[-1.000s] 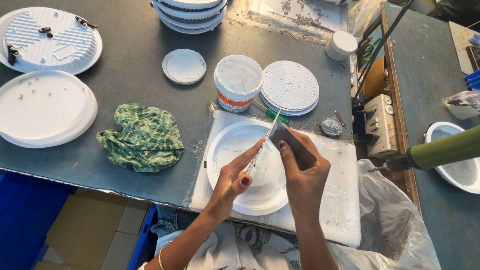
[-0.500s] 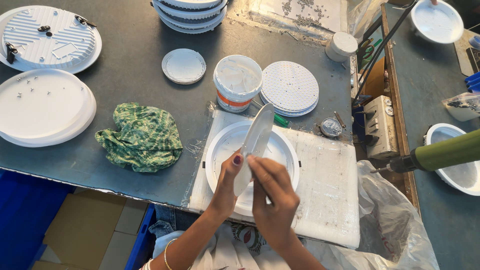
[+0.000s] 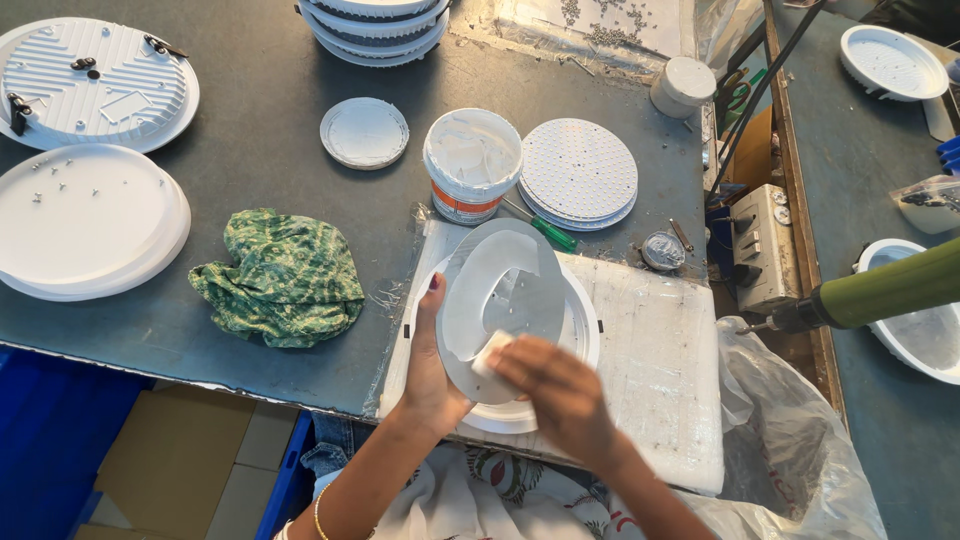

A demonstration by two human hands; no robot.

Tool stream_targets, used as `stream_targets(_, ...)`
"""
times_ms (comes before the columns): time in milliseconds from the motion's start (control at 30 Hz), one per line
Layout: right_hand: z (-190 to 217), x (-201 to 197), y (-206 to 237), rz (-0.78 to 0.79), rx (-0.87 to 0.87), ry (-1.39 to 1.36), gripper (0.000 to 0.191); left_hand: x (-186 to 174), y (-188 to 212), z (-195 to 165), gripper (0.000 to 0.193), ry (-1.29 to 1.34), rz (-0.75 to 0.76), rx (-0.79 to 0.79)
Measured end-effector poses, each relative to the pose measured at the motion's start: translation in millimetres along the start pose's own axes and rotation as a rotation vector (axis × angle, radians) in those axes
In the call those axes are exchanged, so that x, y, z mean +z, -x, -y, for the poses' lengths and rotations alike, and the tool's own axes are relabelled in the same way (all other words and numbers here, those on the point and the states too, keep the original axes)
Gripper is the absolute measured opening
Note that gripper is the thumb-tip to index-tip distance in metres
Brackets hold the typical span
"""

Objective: The person scoops white filler paste from a bucket with a small scraper and spreads it over the inner surface of round light fixture bases, smoothing it by hand and with the scraper. They turn each base over to coat both sides, then stack the finished bases on the workbench.

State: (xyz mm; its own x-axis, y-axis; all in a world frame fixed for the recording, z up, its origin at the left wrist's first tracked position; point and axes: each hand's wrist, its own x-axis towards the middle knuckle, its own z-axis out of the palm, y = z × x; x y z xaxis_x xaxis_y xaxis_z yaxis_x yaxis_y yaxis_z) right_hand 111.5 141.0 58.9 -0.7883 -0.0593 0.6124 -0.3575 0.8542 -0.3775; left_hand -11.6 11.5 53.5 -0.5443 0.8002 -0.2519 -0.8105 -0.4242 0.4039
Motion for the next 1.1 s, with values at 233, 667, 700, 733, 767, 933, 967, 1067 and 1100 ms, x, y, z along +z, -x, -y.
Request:
stream_targets(233, -51.4, -20.6, -35.3, -0.122, 0.084, 0.083, 0.041, 11.3, 12.2, -8.6, 0.086, -0.083, -0.010, -0.072)
stream_targets(667, -29.2, 5.8, 7.1, -0.179, 0.270, 0.101, 0.049, 0.9, 16.0, -7.3, 0.084, -0.010, -0.052, 0.006)
stream_targets(700, -26.1, 7.4, 11.6, -0.187, 0.293, 0.106, 0.049, 1.0, 15.8, -7.9, 0.083, -0.011, -0.045, -0.001)
stream_targets(733, -22.4, 9.2, 15.5, -0.196, 0.311, 0.110, 0.049, 1.5, 15.4, -8.4, 0.083, -0.004, -0.040, 0.003)
stream_targets(767, -18.8, 11.1, 19.2, -0.205, 0.330, 0.114, 0.049, 2.0, 14.8, -8.7, 0.083, 0.002, -0.034, 0.008)
stream_targets(933, -2.1, 19.9, 27.6, -0.218, 0.397, 0.120, 0.051, 5.4, 10.8, -6.7, 0.081, 0.033, -0.051, 0.059)
stream_targets(967, 2.1, 21.9, 28.7, -0.223, 0.407, 0.124, 0.050, 5.5, 10.4, -5.6, 0.081, 0.037, -0.050, 0.067)
stream_targets(1067, 8.8, 19.4, 31.7, -0.203, 0.442, 0.063, 0.048, 3.9, 9.9, -0.6, 0.081, -0.010, -0.069, 0.067)
stream_targets(1100, 9.2, 18.1, 32.2, -0.190, 0.453, 0.029, 0.048, 2.5, 9.7, 1.5, 0.081, -0.036, -0.079, 0.064)
